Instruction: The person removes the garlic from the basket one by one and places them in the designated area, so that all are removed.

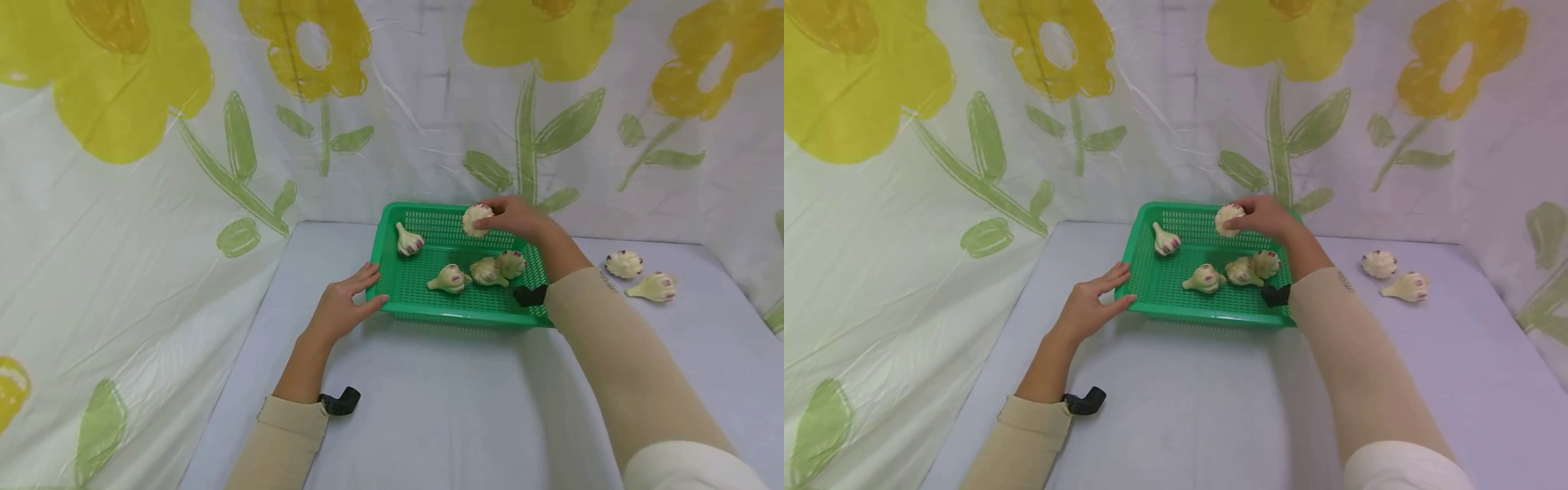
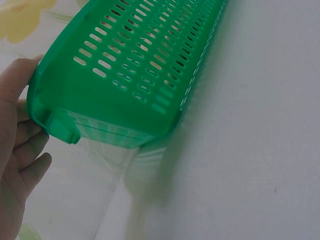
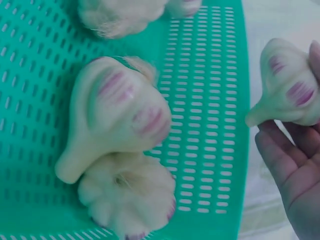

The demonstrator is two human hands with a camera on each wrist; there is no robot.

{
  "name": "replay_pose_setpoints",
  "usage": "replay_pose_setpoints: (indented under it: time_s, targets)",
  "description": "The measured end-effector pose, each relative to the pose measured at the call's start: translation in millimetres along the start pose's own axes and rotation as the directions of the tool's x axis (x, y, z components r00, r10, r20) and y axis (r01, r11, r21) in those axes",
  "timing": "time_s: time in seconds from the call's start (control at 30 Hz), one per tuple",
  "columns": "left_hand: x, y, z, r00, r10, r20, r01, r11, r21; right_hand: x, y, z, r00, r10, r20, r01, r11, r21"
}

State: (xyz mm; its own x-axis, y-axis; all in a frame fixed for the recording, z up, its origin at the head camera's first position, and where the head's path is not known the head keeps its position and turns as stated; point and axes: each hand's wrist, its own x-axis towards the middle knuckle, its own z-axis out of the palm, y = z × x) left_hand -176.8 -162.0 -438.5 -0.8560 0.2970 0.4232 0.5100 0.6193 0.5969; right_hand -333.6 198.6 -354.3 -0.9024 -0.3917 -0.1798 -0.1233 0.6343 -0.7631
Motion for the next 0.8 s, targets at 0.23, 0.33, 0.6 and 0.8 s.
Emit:
replay_pose_setpoints:
  time_s: [0.23, 0.33, 0.6, 0.8]
  targets:
    - [-0.8, -0.2, -0.1, 1.0, 0.0, -0.001, 0.0, 1.0, -0.008, -16.6, -0.8, -15.6, 0.998, 0.005, -0.066, 0.004, 0.992, 0.127]
    - [-0.9, -1.1, 0.5, 1.0, 0.002, 0.0, -0.002, 1.0, -0.013, -26.2, -1.8, -22.9, 0.994, 0.009, -0.113, 0.008, 0.988, 0.152]
    - [-0.4, -2.2, 1.8, 1.0, 0.01, 0.0, -0.01, 1.0, -0.011, -52.1, 8.9, -46.6, 0.976, -0.009, -0.22, 0.052, 0.98, 0.193]
    - [-0.2, -1.5, 0.5, 1.0, 0.01, 0.001, -0.01, 1.0, -0.008, -74.9, 26.7, -61.0, 0.957, 0.006, -0.291, 0.092, 0.943, 0.321]
